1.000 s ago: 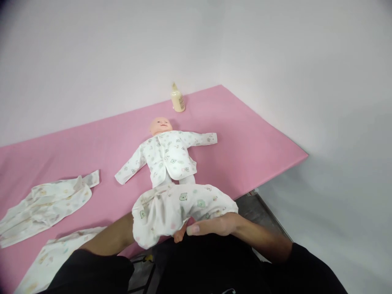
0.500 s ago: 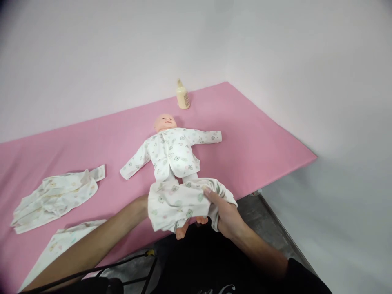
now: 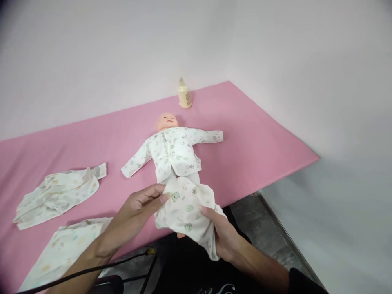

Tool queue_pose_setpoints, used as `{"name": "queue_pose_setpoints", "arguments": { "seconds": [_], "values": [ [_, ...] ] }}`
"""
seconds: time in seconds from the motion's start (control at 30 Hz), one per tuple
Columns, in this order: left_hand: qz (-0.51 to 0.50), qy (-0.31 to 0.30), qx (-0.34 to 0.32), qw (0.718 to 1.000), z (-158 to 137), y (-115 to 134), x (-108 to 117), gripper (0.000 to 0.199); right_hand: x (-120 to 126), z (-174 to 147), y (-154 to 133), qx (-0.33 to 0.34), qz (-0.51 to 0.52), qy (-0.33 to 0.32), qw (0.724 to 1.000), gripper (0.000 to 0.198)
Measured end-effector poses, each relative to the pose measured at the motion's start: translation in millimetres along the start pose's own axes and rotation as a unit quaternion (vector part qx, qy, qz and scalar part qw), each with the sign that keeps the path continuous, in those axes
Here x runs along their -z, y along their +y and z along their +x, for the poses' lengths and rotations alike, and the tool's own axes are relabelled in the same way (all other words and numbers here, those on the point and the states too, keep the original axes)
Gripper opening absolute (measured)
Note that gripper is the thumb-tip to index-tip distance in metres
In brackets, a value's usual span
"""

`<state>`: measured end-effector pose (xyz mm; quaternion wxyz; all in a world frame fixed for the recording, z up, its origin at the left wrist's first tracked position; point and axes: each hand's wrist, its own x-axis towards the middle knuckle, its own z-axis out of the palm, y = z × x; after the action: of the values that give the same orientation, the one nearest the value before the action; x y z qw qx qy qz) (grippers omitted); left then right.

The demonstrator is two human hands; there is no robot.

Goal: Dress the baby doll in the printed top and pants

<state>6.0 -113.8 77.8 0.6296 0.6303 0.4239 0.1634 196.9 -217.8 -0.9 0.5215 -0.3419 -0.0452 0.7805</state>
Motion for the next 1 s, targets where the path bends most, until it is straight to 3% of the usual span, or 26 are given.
{"name": "queue_pose_setpoints", "arguments": {
  "seconds": [0.17,0.37,0.47,0.57,0.67,0.77,0.87,1.0],
  "values": [
    [0.082,-0.030,0.000,0.996,-4,-2,-16,0.028,-11,14,6,0.004,0.041,-0.047,0.998,0.054],
    [0.097,-0.061,0.029,0.993,-2,-15,-23,0.040,-26,26,1,0.012,0.017,-0.083,0.996,0.036],
    [0.159,-0.012,0.028,0.987,1,-20,-16,0.043,-29,20,-5,0.043,0.023,-0.074,0.996,0.024],
    [0.253,0.069,-0.045,0.964,9,-23,-1,0.034,-29,6,-7,0.053,0.016,-0.018,0.998,0.022],
    [0.387,0.090,-0.180,0.900,33,-21,13,0.030,-27,-6,-1,0.040,-0.015,0.050,0.998,0.023],
    [0.525,-0.017,-0.276,0.805,70,-13,15,0.037,-24,-11,12,0.025,-0.031,0.054,0.998,0.022],
    [0.600,-0.144,-0.307,0.725,105,-4,6,0.045,-20,-12,24,0.007,-0.022,0.069,0.997,0.026],
    [0.644,-0.279,-0.272,0.658,130,4,-11,0.048,-15,-14,28,0.013,-0.022,0.071,0.997,0.026]
  ]
}}
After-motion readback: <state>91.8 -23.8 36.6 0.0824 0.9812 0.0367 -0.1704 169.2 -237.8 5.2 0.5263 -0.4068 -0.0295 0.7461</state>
